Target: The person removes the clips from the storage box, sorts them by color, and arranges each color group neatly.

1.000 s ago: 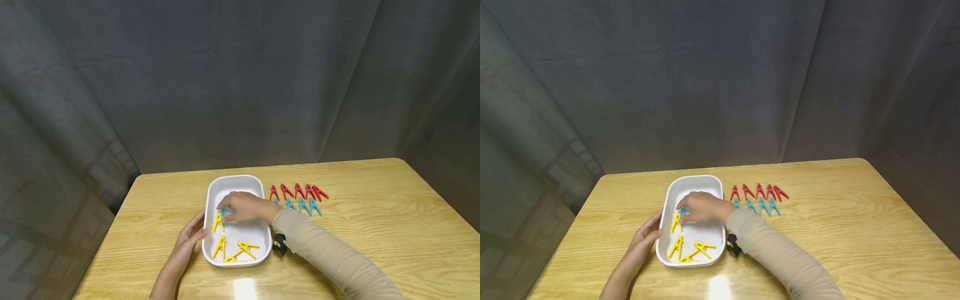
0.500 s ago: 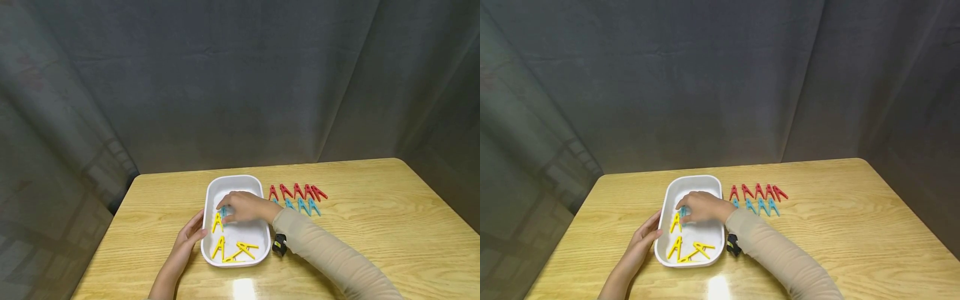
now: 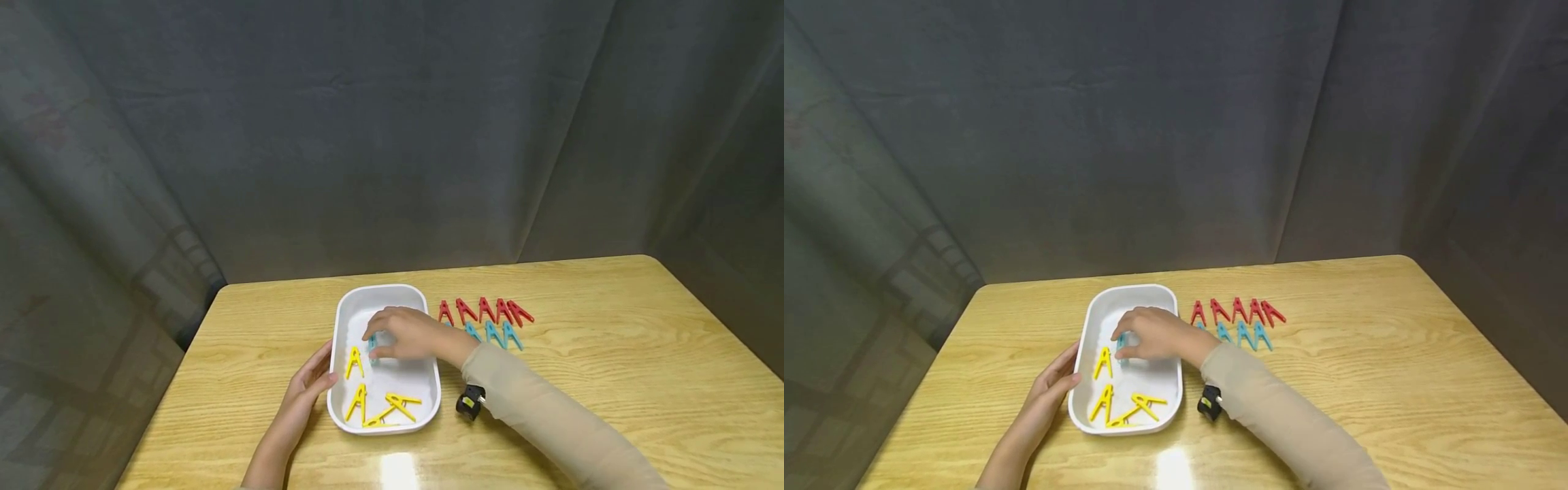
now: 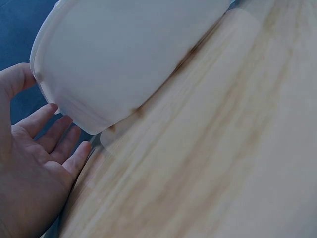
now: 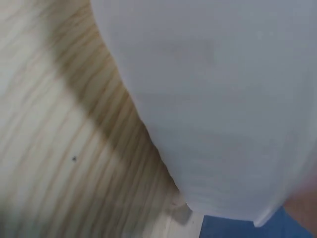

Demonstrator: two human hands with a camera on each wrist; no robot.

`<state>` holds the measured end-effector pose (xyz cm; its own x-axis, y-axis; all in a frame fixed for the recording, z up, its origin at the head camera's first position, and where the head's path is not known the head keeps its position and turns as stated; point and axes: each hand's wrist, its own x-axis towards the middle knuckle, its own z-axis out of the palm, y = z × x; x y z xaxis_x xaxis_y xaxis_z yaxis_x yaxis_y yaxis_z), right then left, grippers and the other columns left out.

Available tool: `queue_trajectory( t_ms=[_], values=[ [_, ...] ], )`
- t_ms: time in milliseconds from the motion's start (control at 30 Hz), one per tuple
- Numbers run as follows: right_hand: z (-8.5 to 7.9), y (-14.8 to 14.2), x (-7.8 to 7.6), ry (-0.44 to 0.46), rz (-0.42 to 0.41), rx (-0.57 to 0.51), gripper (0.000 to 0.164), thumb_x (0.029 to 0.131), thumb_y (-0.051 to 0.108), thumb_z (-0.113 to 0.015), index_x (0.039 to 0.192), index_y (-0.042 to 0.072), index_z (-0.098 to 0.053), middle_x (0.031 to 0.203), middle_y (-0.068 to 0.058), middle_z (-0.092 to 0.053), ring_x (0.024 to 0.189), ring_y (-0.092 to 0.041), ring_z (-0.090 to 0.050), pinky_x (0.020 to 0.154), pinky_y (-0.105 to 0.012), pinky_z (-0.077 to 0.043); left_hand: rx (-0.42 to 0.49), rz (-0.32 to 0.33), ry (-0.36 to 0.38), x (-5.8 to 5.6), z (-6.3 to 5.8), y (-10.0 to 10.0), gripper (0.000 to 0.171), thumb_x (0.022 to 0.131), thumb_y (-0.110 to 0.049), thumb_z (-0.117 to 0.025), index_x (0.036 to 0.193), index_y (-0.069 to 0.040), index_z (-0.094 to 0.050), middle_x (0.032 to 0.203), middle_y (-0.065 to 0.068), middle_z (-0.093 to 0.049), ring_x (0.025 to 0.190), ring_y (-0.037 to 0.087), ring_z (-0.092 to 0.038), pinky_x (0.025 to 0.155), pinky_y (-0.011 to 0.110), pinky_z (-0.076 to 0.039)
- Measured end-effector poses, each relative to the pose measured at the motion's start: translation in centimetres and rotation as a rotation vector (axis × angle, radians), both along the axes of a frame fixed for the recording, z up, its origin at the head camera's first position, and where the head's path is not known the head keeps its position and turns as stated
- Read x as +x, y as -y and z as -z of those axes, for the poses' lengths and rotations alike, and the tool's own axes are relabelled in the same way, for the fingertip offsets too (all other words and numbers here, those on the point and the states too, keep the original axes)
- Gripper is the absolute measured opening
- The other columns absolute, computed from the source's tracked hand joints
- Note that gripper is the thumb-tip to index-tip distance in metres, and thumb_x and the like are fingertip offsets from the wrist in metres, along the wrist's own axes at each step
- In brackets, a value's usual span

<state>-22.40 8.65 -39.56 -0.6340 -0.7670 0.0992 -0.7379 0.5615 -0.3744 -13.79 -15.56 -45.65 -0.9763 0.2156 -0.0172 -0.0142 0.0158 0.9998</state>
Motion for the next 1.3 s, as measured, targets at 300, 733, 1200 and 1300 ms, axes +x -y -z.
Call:
queue_trajectory(
  t_ms=[300,733,1200,1300],
  values=[
    [-0.5,-2.5,1.6,0.025,0.047,-0.134,0.033,0.094,0.035,-0.067,0.122,0.018,-0.071,0.128,0.000,-0.062,0.121,-0.018,-0.054,0.105,-0.040,-0.043,0.003,-0.005,0.002,0.0,-0.1,0.0,0.060,0.098,-0.016,-0.057,0.153,-0.009,-0.036,0.156,0.012,-0.036,0.143,0.033,-0.029,0.116,0.057,-0.017],
    [-0.7,-6.0,3.4,-0.022,0.123,-0.278,0.025,0.095,0.039,-0.065,0.118,0.029,-0.070,0.133,0.003,-0.057,0.124,-0.017,-0.051,0.103,-0.045,-0.044,0.006,-0.021,0.016,0.1,-0.1,-0.1,0.059,0.097,-0.016,-0.059,0.152,-0.010,-0.038,0.156,0.010,-0.036,0.143,0.031,-0.029,0.116,0.056,-0.016],
    [-1.3,-11.1,5.0,-0.042,0.176,-0.369,0.026,0.092,0.024,-0.071,0.118,0.023,-0.068,0.133,0.001,-0.056,0.121,-0.018,-0.052,0.094,-0.045,-0.048,0.020,-0.004,0.015,-0.2,0.1,-0.5,0.058,0.097,-0.016,-0.058,0.152,-0.013,-0.039,0.156,0.006,-0.036,0.144,0.029,-0.029,0.117,0.055,-0.015],
    [-1.2,-12.2,5.3,-0.023,0.200,-0.383,0.027,0.091,0.020,-0.072,0.118,0.023,-0.068,0.133,0.000,-0.056,0.123,-0.019,-0.051,0.096,-0.048,-0.047,0.017,-0.007,0.010,-0.2,0.2,-0.5,0.059,0.097,-0.015,-0.058,0.152,-0.012,-0.038,0.157,0.007,-0.036,0.144,0.030,-0.029,0.117,0.056,-0.015]
  ],
)
